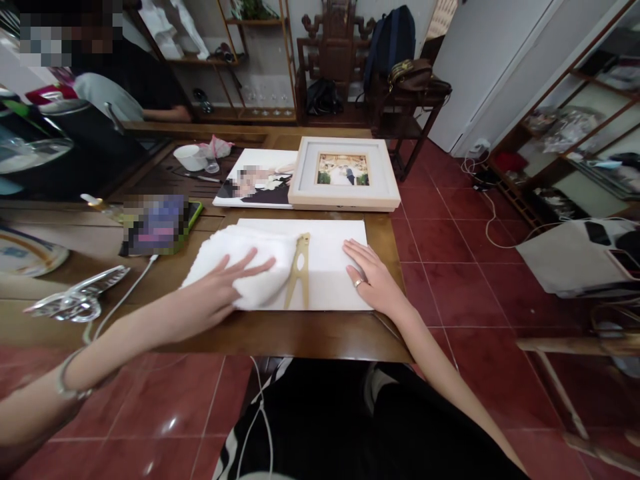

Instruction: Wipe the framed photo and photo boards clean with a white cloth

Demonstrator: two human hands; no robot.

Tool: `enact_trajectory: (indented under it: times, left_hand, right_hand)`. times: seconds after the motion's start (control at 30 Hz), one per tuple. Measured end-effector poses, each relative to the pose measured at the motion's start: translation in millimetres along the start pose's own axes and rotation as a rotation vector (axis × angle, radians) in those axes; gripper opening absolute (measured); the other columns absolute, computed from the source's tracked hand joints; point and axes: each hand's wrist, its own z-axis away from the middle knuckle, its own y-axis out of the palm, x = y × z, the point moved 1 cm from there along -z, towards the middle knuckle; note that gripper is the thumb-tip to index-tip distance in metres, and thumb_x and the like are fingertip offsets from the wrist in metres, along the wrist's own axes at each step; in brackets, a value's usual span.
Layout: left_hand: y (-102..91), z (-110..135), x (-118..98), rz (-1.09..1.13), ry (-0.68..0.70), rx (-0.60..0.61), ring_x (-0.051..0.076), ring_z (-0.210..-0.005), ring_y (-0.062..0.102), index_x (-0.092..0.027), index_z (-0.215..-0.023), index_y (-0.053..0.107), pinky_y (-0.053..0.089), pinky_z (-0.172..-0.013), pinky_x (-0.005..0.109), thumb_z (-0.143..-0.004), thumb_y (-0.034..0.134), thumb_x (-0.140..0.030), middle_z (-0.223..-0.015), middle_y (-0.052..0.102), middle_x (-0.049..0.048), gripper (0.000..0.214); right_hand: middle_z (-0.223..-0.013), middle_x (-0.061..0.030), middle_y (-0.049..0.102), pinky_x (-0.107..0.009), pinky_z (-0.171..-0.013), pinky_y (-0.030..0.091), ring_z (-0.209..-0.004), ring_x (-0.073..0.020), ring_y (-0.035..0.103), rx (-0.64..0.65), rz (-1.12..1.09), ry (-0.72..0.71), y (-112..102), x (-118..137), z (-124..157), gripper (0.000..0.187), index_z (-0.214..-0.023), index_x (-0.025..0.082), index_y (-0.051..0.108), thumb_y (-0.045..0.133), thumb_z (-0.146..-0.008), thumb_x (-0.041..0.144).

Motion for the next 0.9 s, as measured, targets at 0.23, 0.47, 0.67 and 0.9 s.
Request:
enact_trajectory:
  times: [0.23,0.47,0.67,0.9]
  left_hand:
    - [-11.2,-40.5,53.2,0.057,-0.098,-0.045,0.038,-0.143,0.023,-0.015,-0.086,0.065,0.033,-0.108,0.060,-0.074,0.044,-0.009,-0.150,0.041,0.0097,0.024]
    - [-43.6,-67.9,62.5,0.045,-0.133,-0.041,0.027,-0.102,0.060,-0.016,-0.088,0.061,0.049,-0.088,0.036,-0.073,0.043,-0.011,-0.101,0.064,0.0101,0.025]
    - [-62.0,-117.4,33.8,0.086,-0.029,-0.038,0.025,-0.098,0.059,-0.015,-0.083,0.061,0.048,-0.084,0.032,-0.073,0.044,-0.010,-0.095,0.064,0.0094,0.020]
    - [-50.4,-115.4,39.9,0.075,-0.104,-0.069,0.025,-0.096,0.059,-0.016,-0.083,0.060,0.047,-0.082,0.033,-0.076,0.045,-0.012,-0.096,0.063,0.0103,0.017]
  right_hand:
    - [-0.145,-0.0044,0.051,-0.052,-0.117,0.030,-0.140,-0.0230,0.039,-0.005,-0.009,0.001,0.3,-1.3,0.3,0.044,-0.140,0.028,0.048,0.044,-0.096,0.032]
    - [-0.147,-0.0043,0.049,-0.051,-0.119,0.028,-0.141,-0.0217,0.037,0.003,-0.012,-0.006,-0.4,-1.5,1.1,0.045,-0.141,0.028,0.046,0.044,-0.096,0.032]
    - [-0.147,-0.0042,0.049,-0.053,-0.118,0.029,-0.140,-0.0230,0.038,-0.004,-0.011,-0.006,-1.3,-1.6,1.0,0.045,-0.141,0.030,0.046,0.045,-0.096,0.033]
    - [-0.146,-0.0054,0.049,-0.054,-0.118,0.028,-0.140,-0.0223,0.039,-0.001,-0.004,-0.019,-0.7,-1.4,0.6,0.045,-0.141,0.029,0.046,0.045,-0.096,0.031]
